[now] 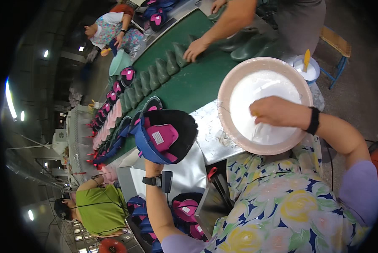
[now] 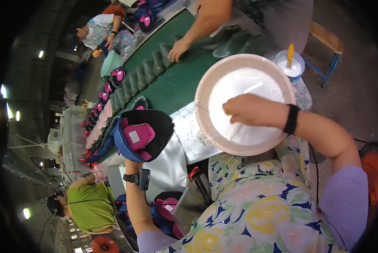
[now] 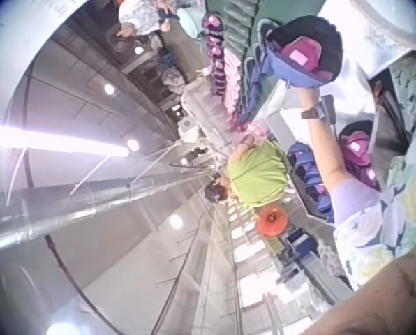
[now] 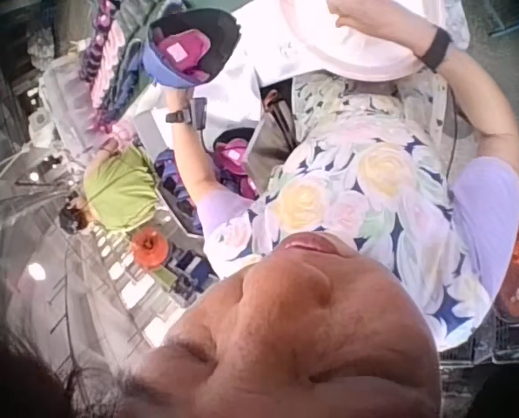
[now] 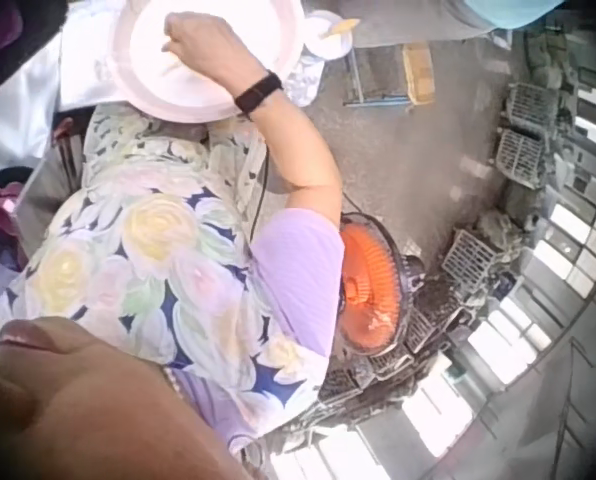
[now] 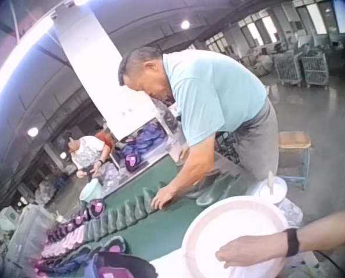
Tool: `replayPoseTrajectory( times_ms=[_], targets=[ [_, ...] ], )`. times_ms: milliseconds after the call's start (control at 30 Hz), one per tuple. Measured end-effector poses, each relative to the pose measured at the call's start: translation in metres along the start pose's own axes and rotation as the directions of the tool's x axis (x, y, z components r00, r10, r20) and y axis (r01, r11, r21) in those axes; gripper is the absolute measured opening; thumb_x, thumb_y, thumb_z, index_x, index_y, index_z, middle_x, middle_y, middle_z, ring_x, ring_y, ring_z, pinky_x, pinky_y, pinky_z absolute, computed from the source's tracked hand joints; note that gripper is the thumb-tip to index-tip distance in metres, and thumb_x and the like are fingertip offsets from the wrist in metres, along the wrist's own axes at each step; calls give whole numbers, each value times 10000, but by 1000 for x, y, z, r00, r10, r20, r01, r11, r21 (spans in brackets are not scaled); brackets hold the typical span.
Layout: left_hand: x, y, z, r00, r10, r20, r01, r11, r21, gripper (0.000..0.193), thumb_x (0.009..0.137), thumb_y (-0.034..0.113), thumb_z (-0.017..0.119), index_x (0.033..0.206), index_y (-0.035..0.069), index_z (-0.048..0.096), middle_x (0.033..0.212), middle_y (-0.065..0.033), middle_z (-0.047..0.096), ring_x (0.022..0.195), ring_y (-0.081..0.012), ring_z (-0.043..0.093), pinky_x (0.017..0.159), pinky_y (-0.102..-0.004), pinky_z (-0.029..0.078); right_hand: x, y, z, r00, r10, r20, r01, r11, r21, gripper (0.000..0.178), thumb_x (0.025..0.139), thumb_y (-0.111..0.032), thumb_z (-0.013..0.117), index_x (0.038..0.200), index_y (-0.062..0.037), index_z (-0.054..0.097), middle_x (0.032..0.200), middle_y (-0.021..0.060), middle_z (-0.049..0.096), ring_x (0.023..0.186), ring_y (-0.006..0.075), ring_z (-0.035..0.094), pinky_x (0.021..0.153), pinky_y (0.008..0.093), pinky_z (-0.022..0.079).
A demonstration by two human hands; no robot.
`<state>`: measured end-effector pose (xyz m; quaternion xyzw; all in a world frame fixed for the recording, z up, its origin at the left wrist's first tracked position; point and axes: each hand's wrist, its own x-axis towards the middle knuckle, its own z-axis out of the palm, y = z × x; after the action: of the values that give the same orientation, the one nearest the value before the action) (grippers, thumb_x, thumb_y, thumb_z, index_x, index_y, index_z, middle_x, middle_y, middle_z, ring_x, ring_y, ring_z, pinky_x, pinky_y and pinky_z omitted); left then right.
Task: Apply adhesive to the interior edges of shoe uppers using a brush.
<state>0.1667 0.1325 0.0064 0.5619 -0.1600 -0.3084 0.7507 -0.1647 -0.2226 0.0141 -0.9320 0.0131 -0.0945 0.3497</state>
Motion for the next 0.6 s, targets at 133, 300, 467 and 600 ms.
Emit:
replayPoseTrajectory(
  times_ms=[133, 300, 467, 600],
  targets=[
    [5, 1, 32, 966, -150, 209, 79, 946, 315, 587, 1012, 310, 555, 1504, 63, 352, 1450, -117, 513, 1309, -295, 525, 1092, -456, 441, -9, 9, -49, 957, 105, -269, -74, 990, 123, 204, 849, -161, 766, 958, -52, 632, 852, 118, 662, 782, 263, 646, 717, 348, 498],
    [31, -10, 101, 922, -153, 356, -8, 910, 413, 583, 992, 313, 579, 1474, 47, 388, 1422, -132, 530, 1285, -305, 540, 1085, -457, 442, 6, -4, -83, 905, 57, -421, 37, 977, 212, 223, 864, -187, 734, 956, -29, 606, 793, 124, 645, 741, 283, 648, 690, 352, 495],
    [36, -22, 141, 936, 1, 351, -178, 862, 474, 579, 973, 316, 603, 1443, 30, 423, 1395, -147, 546, 1261, -314, 556, 1078, -459, 443, 20, -17, -89, 896, -13, -443, 180, 925, 336, 280, 864, -236, 746, 922, -11, 589, 795, 130, 649, 698, 295, 647, 665, 366, 500],
    [31, -42, 149, 926, 240, 292, -366, 761, 536, 576, 957, 319, 622, 1419, 17, 452, 1373, -159, 560, 1241, -322, 568, 1073, -460, 444, 12, -16, -79, 796, 75, -600, 46, 982, 183, 351, 848, -282, 771, 846, 4, 566, 745, 171, 657, 696, 342, 658, 644, 395, 501]
  ],
)
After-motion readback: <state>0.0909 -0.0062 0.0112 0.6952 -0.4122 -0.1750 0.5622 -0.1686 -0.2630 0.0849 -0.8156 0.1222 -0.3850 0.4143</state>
